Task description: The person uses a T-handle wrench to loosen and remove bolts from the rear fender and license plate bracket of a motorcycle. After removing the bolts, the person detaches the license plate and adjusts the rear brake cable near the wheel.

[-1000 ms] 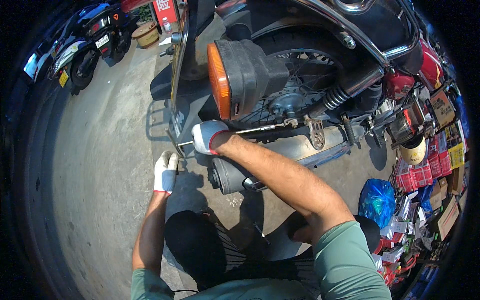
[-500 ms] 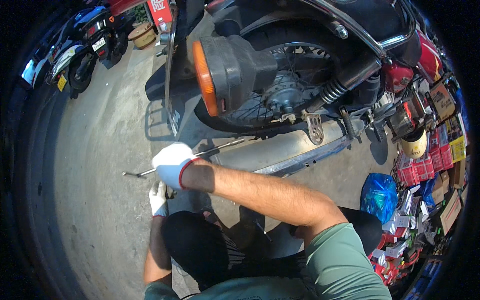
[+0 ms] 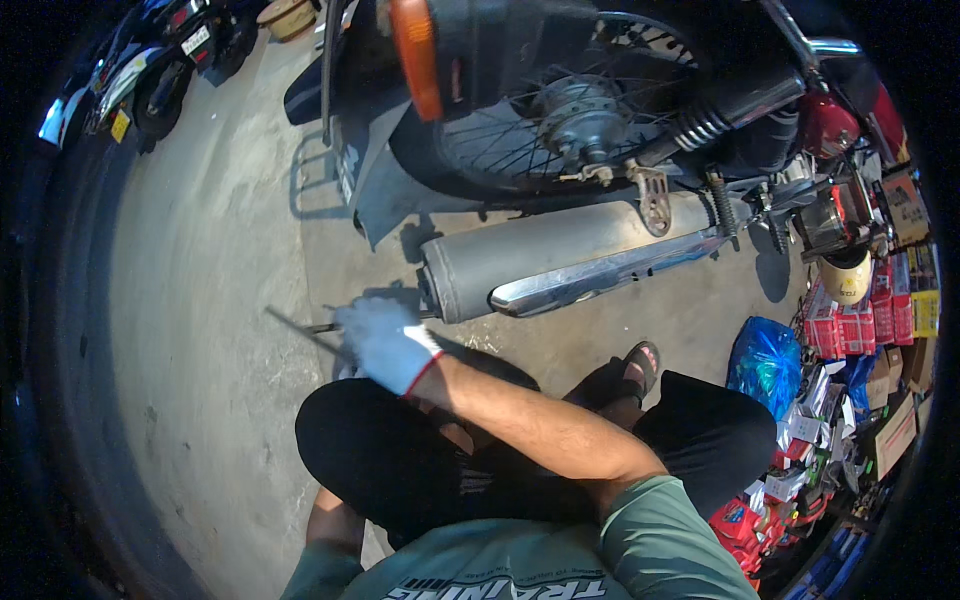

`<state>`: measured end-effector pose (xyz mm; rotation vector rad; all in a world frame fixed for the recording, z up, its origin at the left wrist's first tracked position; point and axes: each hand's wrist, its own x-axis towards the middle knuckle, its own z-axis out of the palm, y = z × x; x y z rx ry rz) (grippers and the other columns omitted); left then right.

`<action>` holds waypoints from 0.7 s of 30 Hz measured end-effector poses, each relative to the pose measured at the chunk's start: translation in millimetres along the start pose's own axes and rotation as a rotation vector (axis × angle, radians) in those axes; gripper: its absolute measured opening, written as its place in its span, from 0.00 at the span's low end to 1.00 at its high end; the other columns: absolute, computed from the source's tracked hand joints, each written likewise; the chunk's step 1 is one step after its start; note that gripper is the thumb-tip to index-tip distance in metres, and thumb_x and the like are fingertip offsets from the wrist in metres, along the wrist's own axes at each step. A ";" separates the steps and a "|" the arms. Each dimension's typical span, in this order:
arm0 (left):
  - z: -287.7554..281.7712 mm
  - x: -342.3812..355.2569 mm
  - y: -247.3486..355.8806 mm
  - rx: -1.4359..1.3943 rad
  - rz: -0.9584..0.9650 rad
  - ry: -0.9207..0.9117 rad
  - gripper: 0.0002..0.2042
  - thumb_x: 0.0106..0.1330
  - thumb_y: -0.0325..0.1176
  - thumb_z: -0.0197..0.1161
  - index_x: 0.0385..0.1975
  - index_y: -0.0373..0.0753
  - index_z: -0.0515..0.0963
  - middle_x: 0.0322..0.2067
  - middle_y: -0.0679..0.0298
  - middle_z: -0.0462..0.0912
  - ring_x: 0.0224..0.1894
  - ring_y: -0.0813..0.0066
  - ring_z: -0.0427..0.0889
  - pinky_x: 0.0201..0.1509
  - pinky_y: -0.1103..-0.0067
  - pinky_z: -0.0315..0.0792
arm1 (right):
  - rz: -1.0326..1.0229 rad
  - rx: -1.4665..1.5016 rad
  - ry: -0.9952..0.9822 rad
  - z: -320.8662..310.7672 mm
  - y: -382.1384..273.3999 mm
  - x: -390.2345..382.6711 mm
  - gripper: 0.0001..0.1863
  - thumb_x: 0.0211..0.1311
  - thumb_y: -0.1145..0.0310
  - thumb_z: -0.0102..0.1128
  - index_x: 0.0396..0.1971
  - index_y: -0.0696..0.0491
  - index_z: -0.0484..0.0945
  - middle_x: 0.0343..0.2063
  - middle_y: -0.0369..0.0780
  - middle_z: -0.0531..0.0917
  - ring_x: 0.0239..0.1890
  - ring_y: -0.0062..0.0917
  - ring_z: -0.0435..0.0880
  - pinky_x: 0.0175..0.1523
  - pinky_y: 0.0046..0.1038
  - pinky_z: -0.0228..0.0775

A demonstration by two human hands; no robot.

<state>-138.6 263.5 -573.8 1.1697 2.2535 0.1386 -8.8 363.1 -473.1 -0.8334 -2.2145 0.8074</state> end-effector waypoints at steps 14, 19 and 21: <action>45.6 23.4 -28.9 -0.592 -0.123 -0.046 0.17 0.68 0.37 0.54 0.50 0.32 0.75 0.42 0.51 0.82 0.44 0.59 0.80 0.48 0.70 0.73 | 0.307 0.019 0.104 -16.2 77.1 -141.1 0.08 0.61 0.68 0.52 0.34 0.56 0.77 0.32 0.46 0.78 0.34 0.43 0.80 0.38 0.35 0.73; 70.3 29.7 -36.0 -0.655 0.083 0.077 0.15 0.68 0.36 0.56 0.46 0.33 0.77 0.38 0.54 0.82 0.38 0.66 0.80 0.43 0.72 0.74 | 0.473 0.080 0.100 -49.7 62.9 -163.6 0.08 0.65 0.72 0.48 0.32 0.59 0.76 0.29 0.43 0.78 0.33 0.32 0.80 0.40 0.27 0.71; 71.3 36.5 -35.8 -0.667 0.139 0.041 0.14 0.67 0.36 0.57 0.45 0.33 0.78 0.36 0.55 0.82 0.37 0.67 0.80 0.42 0.73 0.74 | 0.528 0.108 0.155 -54.8 66.4 -170.6 0.07 0.63 0.70 0.52 0.32 0.59 0.77 0.30 0.46 0.78 0.33 0.37 0.80 0.41 0.29 0.72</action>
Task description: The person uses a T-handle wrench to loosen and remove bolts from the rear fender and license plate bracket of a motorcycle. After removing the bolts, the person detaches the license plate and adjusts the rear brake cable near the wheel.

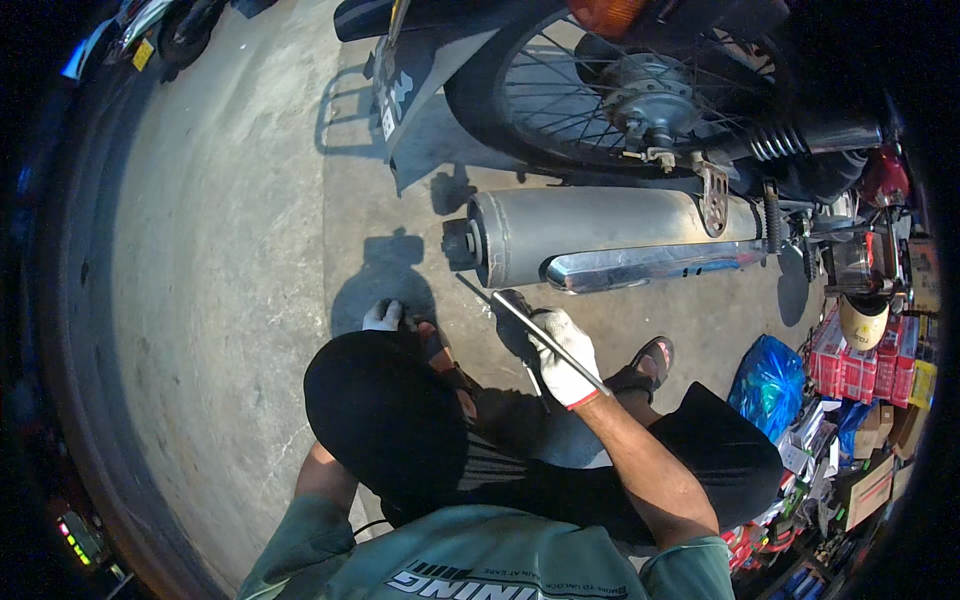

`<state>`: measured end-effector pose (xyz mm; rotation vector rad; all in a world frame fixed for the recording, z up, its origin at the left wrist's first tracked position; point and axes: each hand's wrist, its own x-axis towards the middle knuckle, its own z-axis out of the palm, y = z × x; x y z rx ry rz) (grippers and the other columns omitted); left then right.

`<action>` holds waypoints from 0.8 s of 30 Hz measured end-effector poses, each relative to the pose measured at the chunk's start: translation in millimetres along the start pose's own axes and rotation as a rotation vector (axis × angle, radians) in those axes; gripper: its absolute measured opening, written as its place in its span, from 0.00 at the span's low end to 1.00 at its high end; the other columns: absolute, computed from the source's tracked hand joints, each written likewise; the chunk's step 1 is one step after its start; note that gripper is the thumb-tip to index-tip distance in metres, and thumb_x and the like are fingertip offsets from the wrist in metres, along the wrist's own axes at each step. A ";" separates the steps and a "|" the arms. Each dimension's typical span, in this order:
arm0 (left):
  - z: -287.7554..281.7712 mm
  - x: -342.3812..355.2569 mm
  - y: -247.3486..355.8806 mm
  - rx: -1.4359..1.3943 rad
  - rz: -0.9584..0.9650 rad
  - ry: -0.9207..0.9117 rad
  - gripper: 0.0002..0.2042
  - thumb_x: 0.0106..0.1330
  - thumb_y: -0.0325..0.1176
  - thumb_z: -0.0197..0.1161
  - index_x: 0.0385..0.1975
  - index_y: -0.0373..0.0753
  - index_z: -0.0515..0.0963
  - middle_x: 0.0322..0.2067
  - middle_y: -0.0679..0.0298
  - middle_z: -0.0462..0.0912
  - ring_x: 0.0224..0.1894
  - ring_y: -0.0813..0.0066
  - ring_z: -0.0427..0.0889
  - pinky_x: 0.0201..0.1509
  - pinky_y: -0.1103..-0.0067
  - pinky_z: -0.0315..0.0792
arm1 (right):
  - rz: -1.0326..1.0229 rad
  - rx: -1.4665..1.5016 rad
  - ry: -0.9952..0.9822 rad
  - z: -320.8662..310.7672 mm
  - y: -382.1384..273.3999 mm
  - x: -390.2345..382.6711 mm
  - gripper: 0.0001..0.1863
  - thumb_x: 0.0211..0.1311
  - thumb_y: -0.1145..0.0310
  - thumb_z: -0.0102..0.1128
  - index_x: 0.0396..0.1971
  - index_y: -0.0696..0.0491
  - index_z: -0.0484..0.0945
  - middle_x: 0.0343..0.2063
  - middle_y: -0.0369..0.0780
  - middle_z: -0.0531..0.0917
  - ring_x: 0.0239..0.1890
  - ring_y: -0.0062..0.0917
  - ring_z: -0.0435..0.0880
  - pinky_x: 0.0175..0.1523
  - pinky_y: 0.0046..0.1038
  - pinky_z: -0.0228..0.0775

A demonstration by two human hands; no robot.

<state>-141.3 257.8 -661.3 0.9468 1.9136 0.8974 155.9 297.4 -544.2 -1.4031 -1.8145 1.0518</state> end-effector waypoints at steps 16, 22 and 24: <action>-37.8 61.4 46.9 -0.437 -0.007 -0.106 0.13 0.71 0.36 0.55 0.40 0.30 0.77 0.27 0.63 0.79 0.26 0.81 0.76 0.28 0.82 0.71 | -0.220 -0.596 -0.534 -107.0 -143.7 31.6 0.09 0.64 0.63 0.53 0.33 0.53 0.74 0.24 0.46 0.79 0.28 0.42 0.81 0.33 0.39 0.73; -59.3 48.8 129.6 -0.391 0.125 -0.142 0.13 0.73 0.37 0.51 0.42 0.32 0.76 0.25 0.64 0.77 0.25 0.79 0.75 0.25 0.81 0.74 | -0.522 -0.579 -0.412 -129.2 -208.5 71.8 0.08 0.63 0.63 0.57 0.34 0.51 0.76 0.21 0.42 0.76 0.25 0.39 0.81 0.30 0.37 0.72; -60.2 39.6 148.3 -0.359 0.113 -0.107 0.12 0.73 0.37 0.51 0.43 0.35 0.77 0.26 0.64 0.77 0.26 0.78 0.75 0.26 0.80 0.75 | -0.511 -0.614 -0.375 -131.4 -218.2 78.1 0.07 0.62 0.65 0.57 0.33 0.53 0.76 0.20 0.42 0.77 0.25 0.37 0.81 0.30 0.35 0.72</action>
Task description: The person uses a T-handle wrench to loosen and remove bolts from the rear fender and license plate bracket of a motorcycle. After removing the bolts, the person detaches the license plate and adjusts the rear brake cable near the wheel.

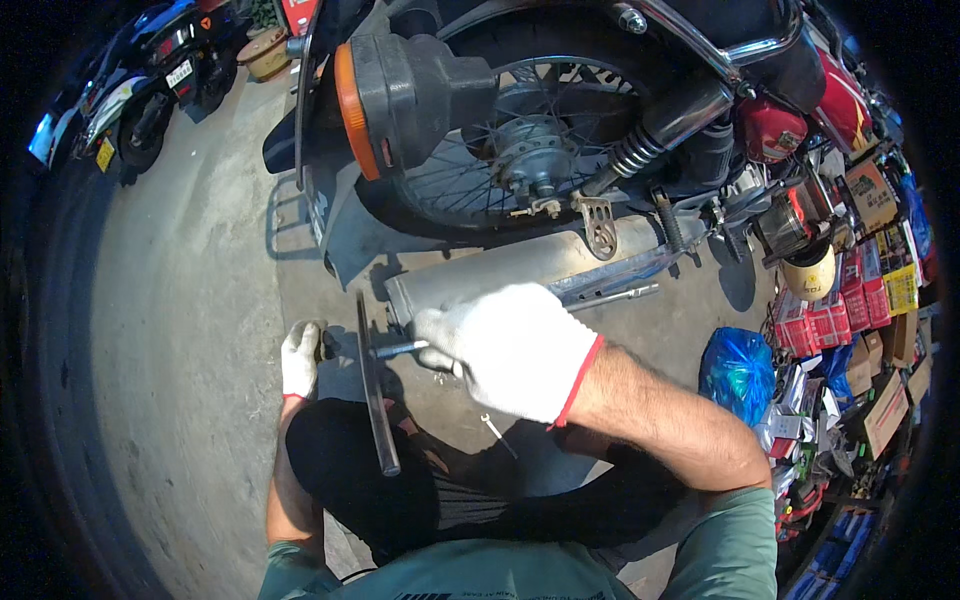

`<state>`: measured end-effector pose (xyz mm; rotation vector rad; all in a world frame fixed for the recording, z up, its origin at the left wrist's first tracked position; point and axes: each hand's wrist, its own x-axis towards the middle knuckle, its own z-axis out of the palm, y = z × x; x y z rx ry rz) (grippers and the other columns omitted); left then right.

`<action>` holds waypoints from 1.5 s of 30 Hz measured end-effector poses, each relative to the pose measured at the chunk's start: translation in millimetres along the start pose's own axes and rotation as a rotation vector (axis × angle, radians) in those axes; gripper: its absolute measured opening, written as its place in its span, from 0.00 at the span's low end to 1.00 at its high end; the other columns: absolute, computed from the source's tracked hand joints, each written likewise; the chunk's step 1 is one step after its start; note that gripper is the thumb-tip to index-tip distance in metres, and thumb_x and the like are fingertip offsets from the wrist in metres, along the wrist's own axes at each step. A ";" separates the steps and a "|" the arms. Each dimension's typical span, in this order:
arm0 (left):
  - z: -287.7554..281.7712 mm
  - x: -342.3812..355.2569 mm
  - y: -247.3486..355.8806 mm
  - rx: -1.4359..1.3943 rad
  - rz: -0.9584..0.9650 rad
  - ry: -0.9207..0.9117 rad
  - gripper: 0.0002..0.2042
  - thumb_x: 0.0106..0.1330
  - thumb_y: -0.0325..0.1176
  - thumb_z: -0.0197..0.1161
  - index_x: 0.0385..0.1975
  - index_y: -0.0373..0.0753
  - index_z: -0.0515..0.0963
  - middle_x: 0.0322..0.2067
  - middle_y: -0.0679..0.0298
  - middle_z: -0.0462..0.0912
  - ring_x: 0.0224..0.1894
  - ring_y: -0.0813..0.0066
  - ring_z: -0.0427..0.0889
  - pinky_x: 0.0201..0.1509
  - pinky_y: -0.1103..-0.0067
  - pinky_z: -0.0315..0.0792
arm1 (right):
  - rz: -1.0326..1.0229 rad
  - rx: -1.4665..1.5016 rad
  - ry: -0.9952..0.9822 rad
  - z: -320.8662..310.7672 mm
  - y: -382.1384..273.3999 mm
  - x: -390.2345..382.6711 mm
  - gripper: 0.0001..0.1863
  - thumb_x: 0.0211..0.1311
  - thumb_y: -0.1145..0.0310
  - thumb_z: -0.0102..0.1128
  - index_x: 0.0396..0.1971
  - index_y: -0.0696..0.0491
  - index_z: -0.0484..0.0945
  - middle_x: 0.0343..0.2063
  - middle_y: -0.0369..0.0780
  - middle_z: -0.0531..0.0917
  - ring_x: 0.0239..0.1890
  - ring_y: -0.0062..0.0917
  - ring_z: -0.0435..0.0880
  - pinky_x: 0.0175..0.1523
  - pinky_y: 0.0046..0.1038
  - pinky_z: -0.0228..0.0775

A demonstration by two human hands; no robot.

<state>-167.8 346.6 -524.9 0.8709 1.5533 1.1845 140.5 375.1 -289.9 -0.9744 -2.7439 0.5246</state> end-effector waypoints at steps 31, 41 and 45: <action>4.3 -1.1 -97.8 0.061 -0.191 0.034 0.10 0.70 0.34 0.55 0.39 0.35 0.80 0.26 0.65 0.79 0.27 0.79 0.76 0.31 0.81 0.71 | 0.638 0.077 -0.533 385.6 91.0 -151.4 0.12 0.58 0.65 0.53 0.36 0.56 0.78 0.34 0.50 0.83 0.36 0.45 0.84 0.39 0.43 0.77; 12.7 -1.2 -55.8 -0.017 -0.128 -0.041 0.13 0.70 0.36 0.55 0.40 0.31 0.77 0.26 0.64 0.79 0.26 0.79 0.75 0.32 0.82 0.69 | 0.739 -0.054 -0.496 429.1 54.8 -167.2 0.10 0.60 0.69 0.51 0.38 0.55 0.76 0.36 0.47 0.82 0.34 0.38 0.86 0.34 0.38 0.79; 21.7 5.3 -40.5 0.007 -0.153 -0.070 0.13 0.71 0.35 0.53 0.42 0.30 0.76 0.29 0.62 0.80 0.27 0.80 0.76 0.31 0.83 0.71 | 0.654 -0.115 -0.547 439.1 54.8 -171.3 0.10 0.58 0.68 0.52 0.38 0.55 0.75 0.34 0.46 0.81 0.33 0.35 0.86 0.32 0.37 0.78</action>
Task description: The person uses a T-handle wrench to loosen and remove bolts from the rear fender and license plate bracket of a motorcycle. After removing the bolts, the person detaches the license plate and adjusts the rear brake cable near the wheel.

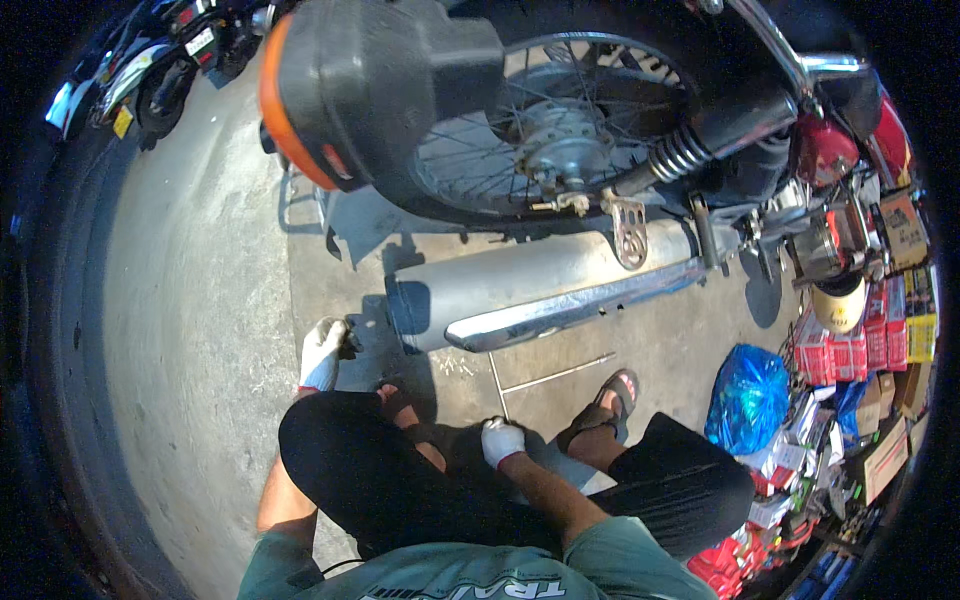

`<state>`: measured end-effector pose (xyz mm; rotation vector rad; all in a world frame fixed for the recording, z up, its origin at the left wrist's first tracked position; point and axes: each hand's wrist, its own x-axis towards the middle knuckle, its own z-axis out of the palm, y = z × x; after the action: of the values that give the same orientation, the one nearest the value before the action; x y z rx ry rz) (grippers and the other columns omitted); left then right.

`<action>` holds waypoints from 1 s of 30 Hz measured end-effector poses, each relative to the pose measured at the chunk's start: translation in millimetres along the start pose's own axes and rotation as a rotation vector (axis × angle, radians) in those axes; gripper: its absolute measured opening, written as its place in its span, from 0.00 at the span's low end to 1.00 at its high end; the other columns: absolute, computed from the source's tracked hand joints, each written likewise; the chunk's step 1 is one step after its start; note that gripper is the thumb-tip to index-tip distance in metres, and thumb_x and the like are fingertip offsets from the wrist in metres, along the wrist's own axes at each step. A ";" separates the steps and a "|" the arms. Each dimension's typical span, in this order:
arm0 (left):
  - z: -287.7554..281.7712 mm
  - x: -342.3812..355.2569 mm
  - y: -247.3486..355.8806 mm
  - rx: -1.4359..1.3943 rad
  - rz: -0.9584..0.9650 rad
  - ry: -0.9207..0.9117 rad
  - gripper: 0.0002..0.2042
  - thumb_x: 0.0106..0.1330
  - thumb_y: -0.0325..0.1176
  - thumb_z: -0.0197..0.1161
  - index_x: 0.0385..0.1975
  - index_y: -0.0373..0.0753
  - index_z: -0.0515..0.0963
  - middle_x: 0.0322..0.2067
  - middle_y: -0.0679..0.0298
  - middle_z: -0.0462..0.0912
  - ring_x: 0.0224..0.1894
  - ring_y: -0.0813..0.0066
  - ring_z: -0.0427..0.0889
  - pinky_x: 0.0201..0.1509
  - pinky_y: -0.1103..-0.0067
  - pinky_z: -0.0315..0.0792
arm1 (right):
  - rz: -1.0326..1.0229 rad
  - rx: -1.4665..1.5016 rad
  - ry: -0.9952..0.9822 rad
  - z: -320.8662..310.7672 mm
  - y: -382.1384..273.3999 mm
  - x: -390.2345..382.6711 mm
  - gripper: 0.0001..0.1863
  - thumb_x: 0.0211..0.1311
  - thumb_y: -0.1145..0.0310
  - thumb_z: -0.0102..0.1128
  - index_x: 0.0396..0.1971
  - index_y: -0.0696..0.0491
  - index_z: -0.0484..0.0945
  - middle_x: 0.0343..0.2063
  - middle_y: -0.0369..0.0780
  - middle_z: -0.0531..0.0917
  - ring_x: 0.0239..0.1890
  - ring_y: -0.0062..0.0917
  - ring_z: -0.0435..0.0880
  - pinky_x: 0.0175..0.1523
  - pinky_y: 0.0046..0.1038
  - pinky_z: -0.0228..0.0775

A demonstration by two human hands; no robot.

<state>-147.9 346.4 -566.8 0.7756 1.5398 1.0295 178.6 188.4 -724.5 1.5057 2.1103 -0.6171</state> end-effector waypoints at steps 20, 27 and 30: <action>40.9 -17.0 168.9 0.477 0.448 -0.297 0.19 0.67 0.42 0.57 0.49 0.32 0.75 0.39 0.54 0.80 0.45 0.66 0.81 0.50 0.75 0.74 | -0.003 0.632 -0.571 -299.1 85.6 -44.2 0.21 0.57 0.58 0.58 0.46 0.57 0.79 0.31 0.44 0.84 0.22 0.27 0.83 0.27 0.28 0.75; 81.6 -23.8 185.7 0.785 0.695 -0.633 0.23 0.68 0.46 0.53 0.56 0.38 0.72 0.51 0.51 0.77 0.54 0.55 0.77 0.60 0.67 0.68 | -0.294 1.208 0.208 -489.0 129.7 -131.3 0.15 0.57 0.62 0.67 0.34 0.59 0.76 0.22 0.40 0.81 0.20 0.22 0.81 0.23 0.21 0.73; 83.0 -20.7 175.1 0.813 0.757 -0.621 0.24 0.67 0.46 0.54 0.58 0.38 0.69 0.56 0.50 0.72 0.59 0.56 0.73 0.63 0.66 0.67 | -0.270 1.222 0.517 -502.2 114.0 -106.3 0.09 0.62 0.67 0.62 0.35 0.56 0.76 0.22 0.36 0.79 0.22 0.18 0.78 0.26 0.20 0.70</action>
<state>-70.0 417.8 -403.0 2.1313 1.0752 0.5127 259.0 447.8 -274.2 2.1138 2.4349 -2.0710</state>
